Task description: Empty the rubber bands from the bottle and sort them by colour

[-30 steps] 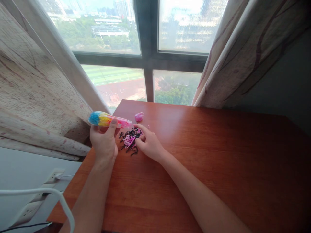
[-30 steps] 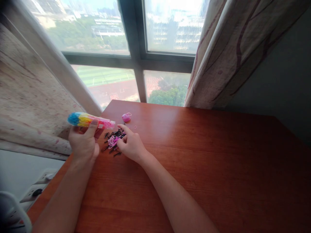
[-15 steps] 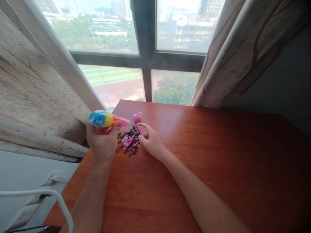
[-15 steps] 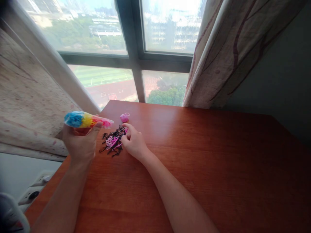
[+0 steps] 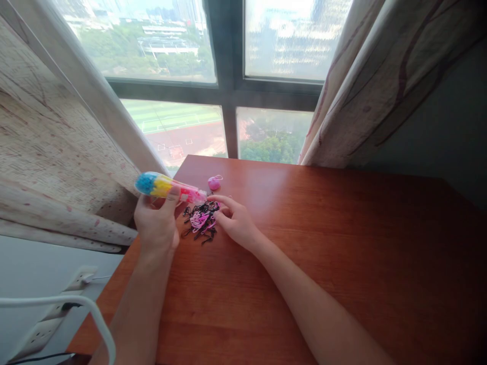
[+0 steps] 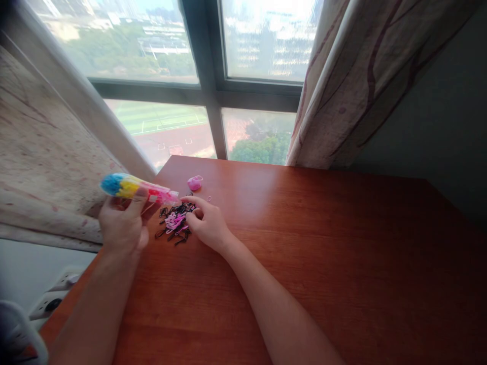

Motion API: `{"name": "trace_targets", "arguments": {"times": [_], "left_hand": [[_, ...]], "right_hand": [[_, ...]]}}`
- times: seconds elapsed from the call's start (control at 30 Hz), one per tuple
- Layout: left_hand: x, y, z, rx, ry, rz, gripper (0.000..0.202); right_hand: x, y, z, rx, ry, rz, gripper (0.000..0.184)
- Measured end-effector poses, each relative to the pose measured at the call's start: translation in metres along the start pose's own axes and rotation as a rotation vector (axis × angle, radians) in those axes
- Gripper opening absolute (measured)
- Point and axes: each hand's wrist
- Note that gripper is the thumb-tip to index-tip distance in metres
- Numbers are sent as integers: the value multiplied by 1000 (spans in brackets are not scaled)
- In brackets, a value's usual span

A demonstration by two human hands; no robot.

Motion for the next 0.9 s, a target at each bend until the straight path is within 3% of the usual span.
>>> {"name": "trace_targets", "arguments": {"times": [0.17,0.33,0.43,0.53,0.6,0.8,0.9], "left_hand": [[-1,0,0,-73,-261,60,39],[-4,3,4,-92,-351,149,34],[-7,4,4,-70,-267,139,36],[-10,5,1,-42,-167,83,40],[-10,5,-1,-43,-164,67,40],[-8,4,1,-12,-25,39,42],[-5,3,2,-3,10,13,46]], "right_hand": [[-4,6,10,297,50,106,57],[-6,15,11,374,106,216,76],[-4,12,8,207,96,244,69],[0,8,6,-58,-7,171,62],[0,8,5,-113,-41,145,62],[-1,16,10,264,242,211,59],[0,15,12,405,317,219,52]]}}
Point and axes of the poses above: each hand's wrist, its own x-axis towards the middle knuckle, its own y-axis out of the palm, z = x × y, and after that the axes turned 13 degrees about -z, right-handed
